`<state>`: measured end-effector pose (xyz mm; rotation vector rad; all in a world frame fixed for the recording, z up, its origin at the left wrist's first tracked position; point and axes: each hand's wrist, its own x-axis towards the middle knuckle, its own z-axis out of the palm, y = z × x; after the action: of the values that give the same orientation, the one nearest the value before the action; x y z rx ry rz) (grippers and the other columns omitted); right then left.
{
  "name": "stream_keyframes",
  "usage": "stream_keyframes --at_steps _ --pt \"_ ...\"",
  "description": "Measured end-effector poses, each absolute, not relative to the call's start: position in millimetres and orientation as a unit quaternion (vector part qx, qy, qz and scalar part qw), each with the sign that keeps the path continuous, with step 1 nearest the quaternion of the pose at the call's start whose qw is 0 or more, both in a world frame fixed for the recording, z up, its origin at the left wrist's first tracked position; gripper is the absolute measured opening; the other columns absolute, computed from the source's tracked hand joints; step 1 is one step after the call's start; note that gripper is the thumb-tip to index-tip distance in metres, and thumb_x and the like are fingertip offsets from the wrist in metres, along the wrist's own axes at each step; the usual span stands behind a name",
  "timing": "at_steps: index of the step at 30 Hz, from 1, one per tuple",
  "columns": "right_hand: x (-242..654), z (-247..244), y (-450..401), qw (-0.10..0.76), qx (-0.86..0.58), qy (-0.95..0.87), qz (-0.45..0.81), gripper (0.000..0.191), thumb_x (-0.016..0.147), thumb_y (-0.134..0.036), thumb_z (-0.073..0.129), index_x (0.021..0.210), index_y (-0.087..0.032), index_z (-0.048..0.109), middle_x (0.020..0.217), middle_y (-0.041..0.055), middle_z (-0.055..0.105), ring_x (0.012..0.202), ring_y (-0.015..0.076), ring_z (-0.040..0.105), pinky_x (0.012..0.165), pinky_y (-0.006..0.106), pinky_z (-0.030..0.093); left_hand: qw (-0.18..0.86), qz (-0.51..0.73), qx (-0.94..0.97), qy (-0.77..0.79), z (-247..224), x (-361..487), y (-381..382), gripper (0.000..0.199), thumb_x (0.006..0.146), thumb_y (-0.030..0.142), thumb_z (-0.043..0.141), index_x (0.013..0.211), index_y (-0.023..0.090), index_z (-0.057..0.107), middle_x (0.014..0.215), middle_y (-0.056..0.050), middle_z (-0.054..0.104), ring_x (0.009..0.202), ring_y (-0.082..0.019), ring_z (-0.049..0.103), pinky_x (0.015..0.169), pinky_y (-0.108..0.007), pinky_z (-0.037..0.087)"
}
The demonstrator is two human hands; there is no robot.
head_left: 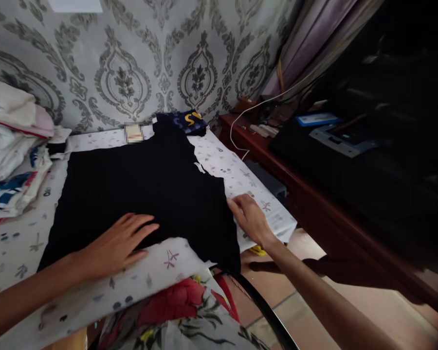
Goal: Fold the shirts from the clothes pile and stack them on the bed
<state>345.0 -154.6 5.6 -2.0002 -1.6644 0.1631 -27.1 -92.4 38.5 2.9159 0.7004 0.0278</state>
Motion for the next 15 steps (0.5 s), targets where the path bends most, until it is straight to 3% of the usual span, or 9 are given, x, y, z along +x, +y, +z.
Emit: stream_keyframes --at_steps 3,7,11,15 --pt "329.3 2.9 -193.5 0.23 -0.737 -0.635 0.019 0.049 0.097 -0.061 0.037 0.077 -0.022 0.057 0.082 0.0081 0.06 0.082 0.0251 0.057 0.08 0.041 0.044 0.039 -0.04 0.948 0.313 40.8 -68.4 -98.0 0.042 0.094 0.033 0.043 0.13 0.021 0.06 0.125 -0.012 0.064 0.115 -0.029 0.06 0.097 -0.046 0.047" --pt "312.5 4.6 -217.0 0.253 -0.738 -0.624 0.043 0.043 0.092 -0.06 0.046 0.07 -0.023 0.051 0.08 0.0073 0.059 0.078 0.0241 0.056 0.072 0.039 0.044 -0.005 -0.12 0.917 0.379 42.8 -110.2 -108.2 0.052 0.083 0.014 0.039 0.129 0.021 0.062 0.129 -0.014 0.064 0.116 -0.032 0.06 0.092 -0.048 0.049" --pt "304.7 17.3 -223.2 0.374 -0.742 -0.526 0.178 0.034 0.088 -0.055 0.052 0.074 -0.024 0.048 0.066 -0.0001 0.053 0.059 0.0169 0.05 0.055 0.03 0.041 0.02 -0.157 0.899 0.408 42.5 -142.3 -111.5 0.064 0.076 0.005 0.037 0.133 0.022 0.061 0.132 -0.011 0.064 0.117 -0.031 0.062 0.086 -0.044 0.052" --pt "300.2 32.6 -225.0 0.471 -0.718 -0.351 0.374 0.037 0.082 -0.061 0.057 0.086 -0.026 0.045 0.062 -0.0034 0.056 0.051 0.0166 0.052 0.045 0.027 0.041 0.068 -0.119 0.894 0.426 31.3 -167.8 -110.0 0.061 0.073 0.014 0.042 0.128 0.028 0.065 0.131 -0.008 0.067 0.113 -0.033 0.065 0.082 -0.044 0.055"
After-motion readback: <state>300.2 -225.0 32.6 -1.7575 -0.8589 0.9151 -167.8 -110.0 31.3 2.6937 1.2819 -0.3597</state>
